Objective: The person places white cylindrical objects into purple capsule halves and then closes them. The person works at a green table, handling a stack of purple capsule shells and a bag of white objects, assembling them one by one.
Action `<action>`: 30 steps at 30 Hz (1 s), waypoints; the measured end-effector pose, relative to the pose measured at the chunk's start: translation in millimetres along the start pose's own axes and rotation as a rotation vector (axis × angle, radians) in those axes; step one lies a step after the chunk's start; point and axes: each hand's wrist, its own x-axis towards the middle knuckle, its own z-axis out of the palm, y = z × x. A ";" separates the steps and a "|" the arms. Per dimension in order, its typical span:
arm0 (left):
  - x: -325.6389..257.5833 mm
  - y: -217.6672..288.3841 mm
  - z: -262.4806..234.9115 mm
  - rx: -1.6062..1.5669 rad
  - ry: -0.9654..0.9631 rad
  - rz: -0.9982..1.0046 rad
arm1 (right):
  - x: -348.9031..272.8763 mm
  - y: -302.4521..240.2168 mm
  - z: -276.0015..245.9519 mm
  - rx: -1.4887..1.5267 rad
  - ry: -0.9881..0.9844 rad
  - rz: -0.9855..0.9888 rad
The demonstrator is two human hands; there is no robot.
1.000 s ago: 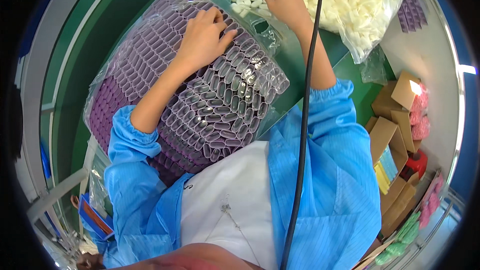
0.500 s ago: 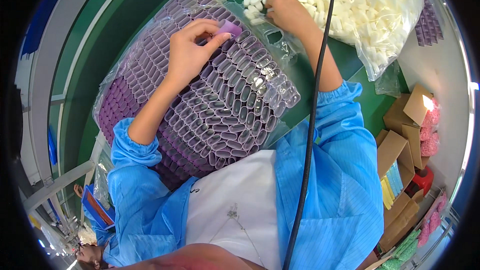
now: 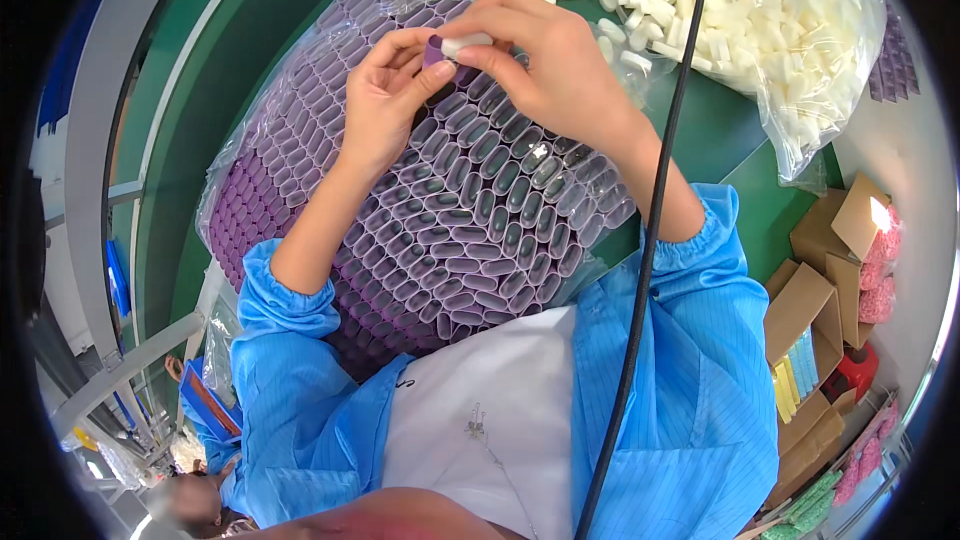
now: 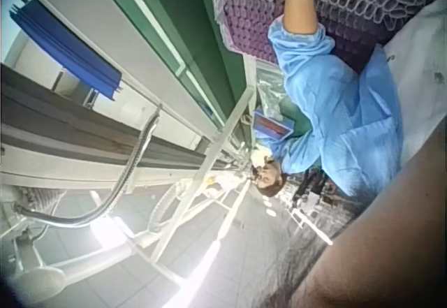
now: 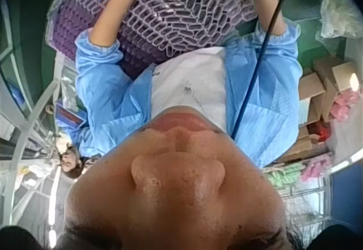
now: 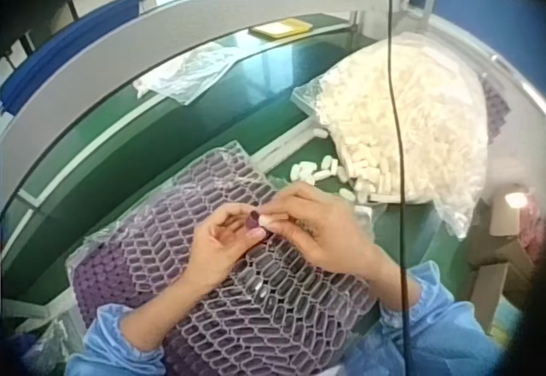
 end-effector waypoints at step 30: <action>-4.5 -4.3 4.0 0.173 -0.061 0.055 | -17.5 30.1 7.4 -0.212 0.066 -0.441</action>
